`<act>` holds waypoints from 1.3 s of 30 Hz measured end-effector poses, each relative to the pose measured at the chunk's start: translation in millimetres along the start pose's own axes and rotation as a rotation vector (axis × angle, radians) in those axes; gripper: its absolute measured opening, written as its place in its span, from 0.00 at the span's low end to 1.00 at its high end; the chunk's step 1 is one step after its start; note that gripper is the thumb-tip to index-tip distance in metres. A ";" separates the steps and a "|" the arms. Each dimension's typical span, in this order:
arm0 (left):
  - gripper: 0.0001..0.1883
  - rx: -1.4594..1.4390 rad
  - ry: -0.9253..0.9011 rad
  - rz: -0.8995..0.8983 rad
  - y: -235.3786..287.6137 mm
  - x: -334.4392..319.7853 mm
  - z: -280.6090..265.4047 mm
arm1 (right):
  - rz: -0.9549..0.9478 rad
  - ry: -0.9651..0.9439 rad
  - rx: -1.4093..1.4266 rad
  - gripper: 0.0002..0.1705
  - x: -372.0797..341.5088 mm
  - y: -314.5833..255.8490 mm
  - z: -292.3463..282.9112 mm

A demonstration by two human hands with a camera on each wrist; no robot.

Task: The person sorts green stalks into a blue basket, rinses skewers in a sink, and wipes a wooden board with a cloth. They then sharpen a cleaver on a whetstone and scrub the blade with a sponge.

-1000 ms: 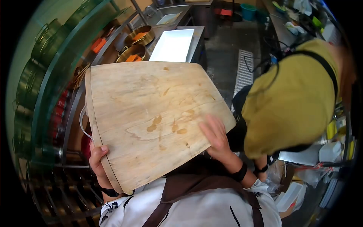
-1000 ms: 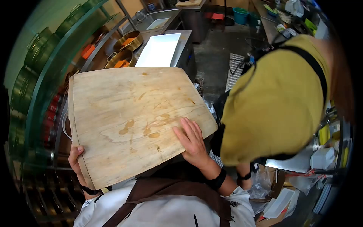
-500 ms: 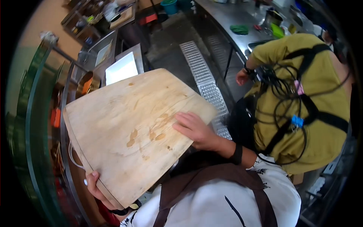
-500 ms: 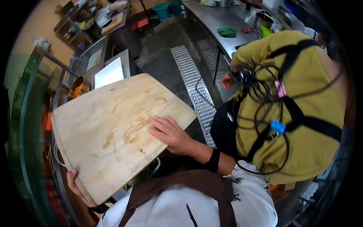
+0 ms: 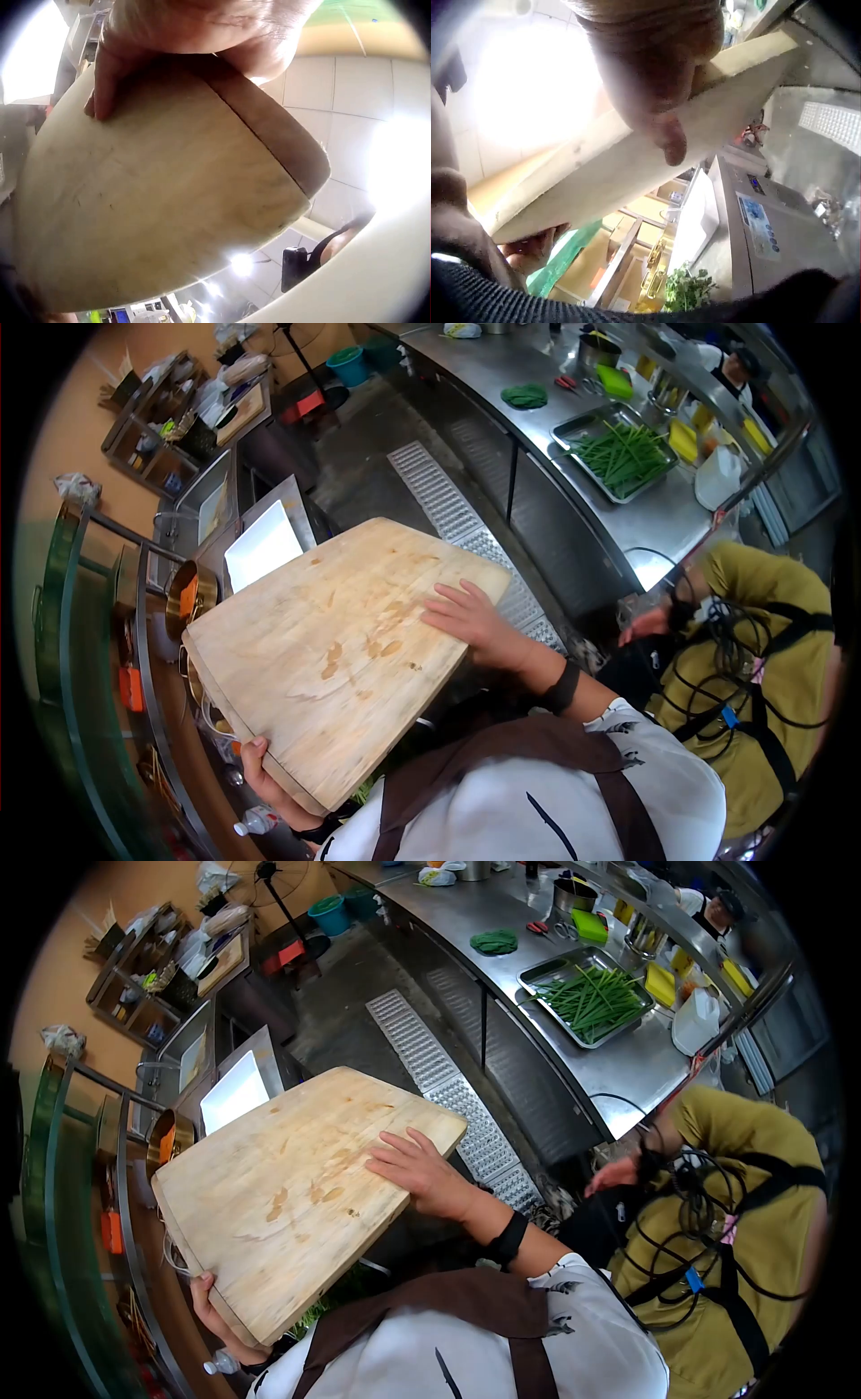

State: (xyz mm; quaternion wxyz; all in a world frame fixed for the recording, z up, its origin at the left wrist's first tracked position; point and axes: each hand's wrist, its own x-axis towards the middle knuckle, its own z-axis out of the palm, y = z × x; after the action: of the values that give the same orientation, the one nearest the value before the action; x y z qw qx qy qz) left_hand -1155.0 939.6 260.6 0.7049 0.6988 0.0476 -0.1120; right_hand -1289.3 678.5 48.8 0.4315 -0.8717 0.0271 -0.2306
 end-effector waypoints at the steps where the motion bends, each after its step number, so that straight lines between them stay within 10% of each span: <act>1: 0.14 0.023 0.030 0.029 -1.6 4.0 -2.2 | 0.008 0.005 -0.009 0.32 0.1 -1.1 4.9; 15: 0.09 -0.101 0.187 0.010 -109.1 42.2 -63.6 | -0.065 -0.147 0.005 0.41 -0.2 55.3 97.4; 39: 0.09 -0.350 -0.409 0.116 -206.4 156.1 -115.5 | -0.216 0.224 -0.571 0.33 -23.2 28.9 99.2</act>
State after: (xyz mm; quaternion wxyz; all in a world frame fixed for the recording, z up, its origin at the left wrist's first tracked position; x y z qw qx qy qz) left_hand -1039.5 1040.7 22.4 0.8152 0.5307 -0.1171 -0.2001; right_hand -1263.4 739.5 -33.8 0.1369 -0.9246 0.0454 -0.3526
